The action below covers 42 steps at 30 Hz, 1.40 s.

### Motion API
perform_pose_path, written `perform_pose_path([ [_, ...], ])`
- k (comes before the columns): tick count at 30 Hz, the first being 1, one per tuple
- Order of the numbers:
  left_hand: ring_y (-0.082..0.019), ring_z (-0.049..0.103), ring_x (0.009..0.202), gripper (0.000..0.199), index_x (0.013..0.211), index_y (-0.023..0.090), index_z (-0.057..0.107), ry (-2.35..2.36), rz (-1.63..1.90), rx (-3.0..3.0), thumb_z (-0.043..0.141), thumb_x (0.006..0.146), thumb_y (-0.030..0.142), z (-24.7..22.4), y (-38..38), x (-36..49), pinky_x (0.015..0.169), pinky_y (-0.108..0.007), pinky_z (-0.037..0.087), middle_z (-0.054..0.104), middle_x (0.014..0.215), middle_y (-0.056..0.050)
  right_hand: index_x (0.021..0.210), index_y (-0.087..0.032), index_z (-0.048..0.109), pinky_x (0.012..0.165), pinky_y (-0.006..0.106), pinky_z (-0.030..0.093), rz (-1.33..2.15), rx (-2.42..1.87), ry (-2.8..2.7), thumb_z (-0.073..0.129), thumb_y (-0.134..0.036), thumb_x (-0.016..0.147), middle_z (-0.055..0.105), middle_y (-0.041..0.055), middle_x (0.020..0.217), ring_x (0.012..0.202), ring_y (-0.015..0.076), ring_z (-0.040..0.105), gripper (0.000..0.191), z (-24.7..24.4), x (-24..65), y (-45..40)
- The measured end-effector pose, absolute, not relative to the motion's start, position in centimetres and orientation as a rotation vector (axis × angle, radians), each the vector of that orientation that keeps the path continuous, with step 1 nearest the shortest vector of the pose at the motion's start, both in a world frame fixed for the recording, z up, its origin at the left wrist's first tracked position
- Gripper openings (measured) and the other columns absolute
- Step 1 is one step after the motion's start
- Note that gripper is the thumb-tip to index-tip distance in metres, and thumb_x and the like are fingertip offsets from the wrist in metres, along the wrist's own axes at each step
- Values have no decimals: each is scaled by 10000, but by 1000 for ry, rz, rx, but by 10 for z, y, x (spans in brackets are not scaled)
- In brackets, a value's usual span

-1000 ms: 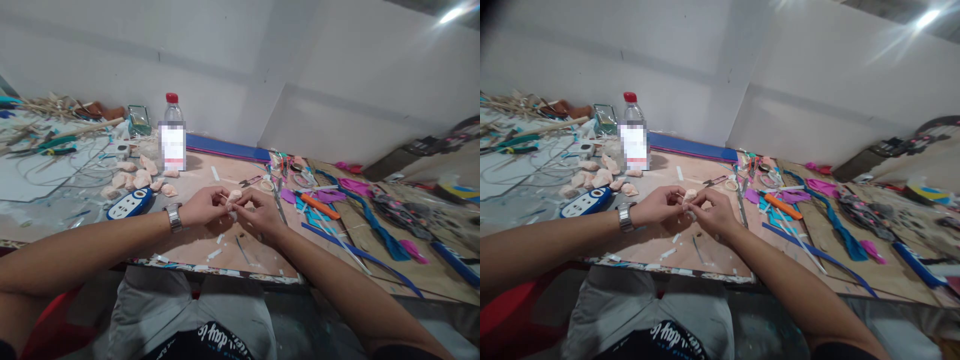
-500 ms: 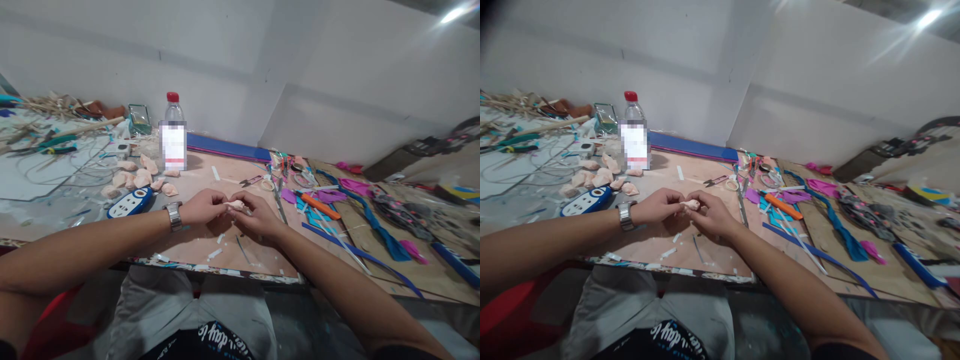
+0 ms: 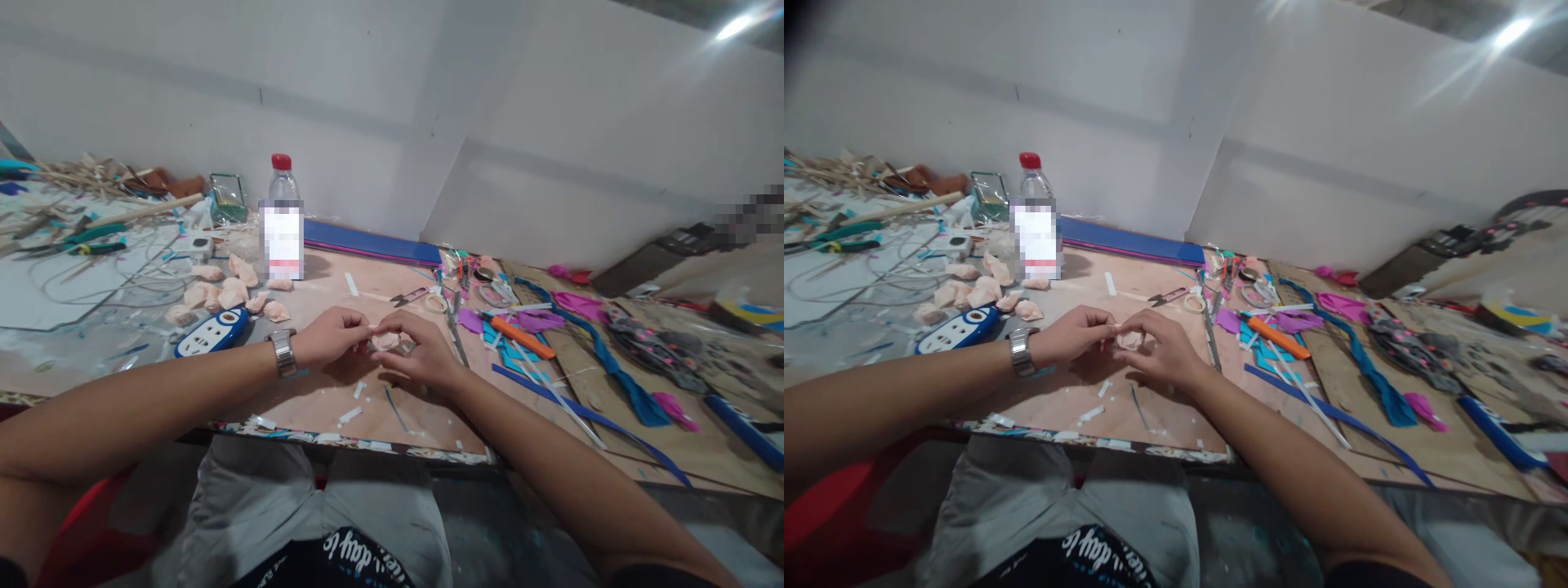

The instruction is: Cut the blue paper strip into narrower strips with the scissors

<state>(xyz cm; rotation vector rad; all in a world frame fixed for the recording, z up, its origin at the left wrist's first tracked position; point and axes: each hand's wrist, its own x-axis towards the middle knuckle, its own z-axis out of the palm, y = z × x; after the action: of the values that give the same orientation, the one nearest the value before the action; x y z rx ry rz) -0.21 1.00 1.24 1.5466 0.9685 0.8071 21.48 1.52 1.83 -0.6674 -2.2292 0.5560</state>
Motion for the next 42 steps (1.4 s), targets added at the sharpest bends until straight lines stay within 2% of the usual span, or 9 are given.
perform_pose_path([
  [5, -108, 521, 580, 361, 653, 154, 656, 924, 800, 1430, 667, 834, 466, 14, 9, -1, 604, -238, 395, 630, 616, -8, 964, -228, 727, 820, 370, 557, 480, -638, -2205, 762, -271, 894, 744, 86, 953, 894, 221, 709, 89, 15, 215, 17],
  [9, -116, 549, 592, 348, 676, 157, 670, 894, 795, 1359, 671, 832, 468, 11, 9, 0, 620, -246, 418, 655, 639, -20, 1009, -228, 726, 827, 379, 560, 476, -595, -2226, 820, -300, 848, 745, 96, 985, 923, 235, 712, 200, 15, 214, 18],
  [14, -115, 565, 605, 326, 678, 158, 694, 867, 775, 1347, 668, 841, 439, 12, 9, 0, 614, -235, 417, 676, 647, -25, 930, -233, 722, 804, 370, 560, 430, -644, -2185, 745, -286, 902, 741, 82, 934, 882, 217, 708, 64, 14, 214, 17],
  [21, -106, 581, 615, 216, 736, 152, 710, 884, 815, 1348, 689, 815, 351, 16, 8, 2, 632, -228, 445, 715, 707, -33, 827, -221, 713, 760, 354, 554, 427, -669, -2128, 750, -266, 889, 726, 80, 876, 843, 208, 702, 84, 16, 213, 14],
  [25, -109, 596, 605, 164, 688, 155, 683, 920, 819, 1354, 672, 796, 279, 14, 9, 1, 633, -231, 465, 704, 667, -26, 805, -222, 709, 732, 348, 557, 440, -673, -2150, 763, -299, 878, 734, 83, 885, 824, 210, 706, 119, 16, 213, 14],
  [32, -110, 598, 610, 231, 678, 144, 677, 921, 815, 1440, 653, 831, 316, 11, 10, -1, 629, -229, 458, 695, 666, -34, 804, -216, 714, 733, 342, 556, 427, -691, -2149, 748, -275, 885, 747, 85, 881, 817, 205, 719, 105, 15, 213, 13],
  [35, -123, 619, 632, 230, 757, 144, 673, 894, 857, 1499, 683, 840, 358, 9, 9, 0, 642, -240, 478, 684, 680, -28, 821, -219, 711, 726, 339, 557, 454, -721, -2136, 748, -279, 889, 759, 77, 875, 795, 198, 719, 98, 16, 213, 12],
  [39, -148, 682, 792, 291, 968, 156, 649, 855, 968, 1591, 772, 807, 366, 6, 7, 0, 749, -268, 535, 727, 891, -49, 829, -216, 701, 721, 337, 562, 493, -779, -2090, 747, -327, 903, 776, 82, 887, 800, 202, 731, 141, 15, 214, 11],
  [42, -144, 674, 802, 260, 939, 161, 675, 891, 1024, 1662, 780, 827, 371, 5, 7, -2, 748, -263, 527, 735, 900, -52, 833, -212, 693, 723, 337, 559, 492, -798, -2065, 742, -341, 909, 770, 75, 865, 784, 201, 727, 158, 15, 214, 11],
])
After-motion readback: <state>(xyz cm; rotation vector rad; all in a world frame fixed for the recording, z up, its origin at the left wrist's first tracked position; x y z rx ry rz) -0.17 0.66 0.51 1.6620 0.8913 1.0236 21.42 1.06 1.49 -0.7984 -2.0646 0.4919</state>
